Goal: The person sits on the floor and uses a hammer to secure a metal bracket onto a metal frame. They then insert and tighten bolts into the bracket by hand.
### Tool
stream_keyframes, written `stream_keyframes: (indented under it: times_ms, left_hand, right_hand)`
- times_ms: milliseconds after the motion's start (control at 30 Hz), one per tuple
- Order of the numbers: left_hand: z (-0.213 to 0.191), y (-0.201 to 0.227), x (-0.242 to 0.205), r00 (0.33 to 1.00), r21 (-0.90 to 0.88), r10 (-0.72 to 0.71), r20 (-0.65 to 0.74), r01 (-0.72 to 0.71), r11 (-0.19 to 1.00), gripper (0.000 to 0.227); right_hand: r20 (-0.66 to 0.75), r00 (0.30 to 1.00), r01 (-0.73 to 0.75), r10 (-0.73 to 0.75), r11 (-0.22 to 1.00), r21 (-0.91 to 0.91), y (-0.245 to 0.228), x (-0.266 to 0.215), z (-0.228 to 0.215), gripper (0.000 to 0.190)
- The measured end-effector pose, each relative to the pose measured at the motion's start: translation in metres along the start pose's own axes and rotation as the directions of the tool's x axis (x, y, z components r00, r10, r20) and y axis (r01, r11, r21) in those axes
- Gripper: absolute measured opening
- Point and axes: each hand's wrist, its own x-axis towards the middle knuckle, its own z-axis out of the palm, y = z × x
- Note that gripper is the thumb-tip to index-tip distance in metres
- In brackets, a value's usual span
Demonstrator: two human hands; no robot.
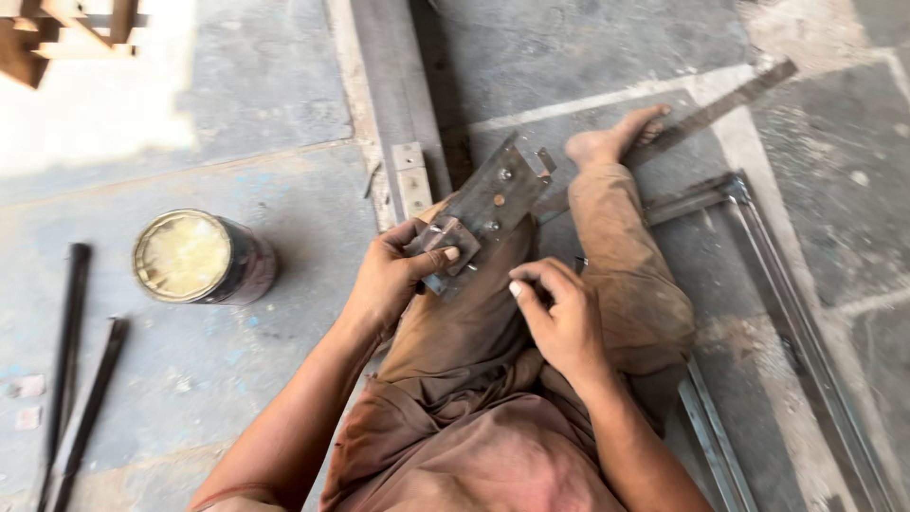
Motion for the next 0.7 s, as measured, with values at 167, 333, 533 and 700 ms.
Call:
stream_keyframes:
  times_ms: [167,333,533,700]
  left_hand:
    - [-0.002,0.000,0.003,0.985,-0.253,0.030,0.168,0.013,0.967,0.050]
    - [-0.003,-0.005,0.009,0.988,-0.236,0.034,0.154,0.003,0.972,0.045]
    - [-0.002,-0.015,0.009,0.992,-0.243,0.044,0.118,-0.014,0.970,0.045]
    - [0.000,-0.019,0.011,0.991,-0.274,0.092,0.099,-0.061,0.960,0.044]
  right_hand:
    - [-0.018,0.976,0.217,-0.218,0.976,-0.033,0.001,0.003,0.032,0.018]
    - [-0.072,0.942,0.314,-0.328,0.936,-0.158,0.005,0.009,0.049,0.018]
    - [-0.011,0.871,0.463,-0.491,0.828,-0.316,0.013,0.020,0.051,0.017]
    - [0.170,0.846,0.527,-0.505,0.749,-0.401,0.018,0.026,0.045,0.021]
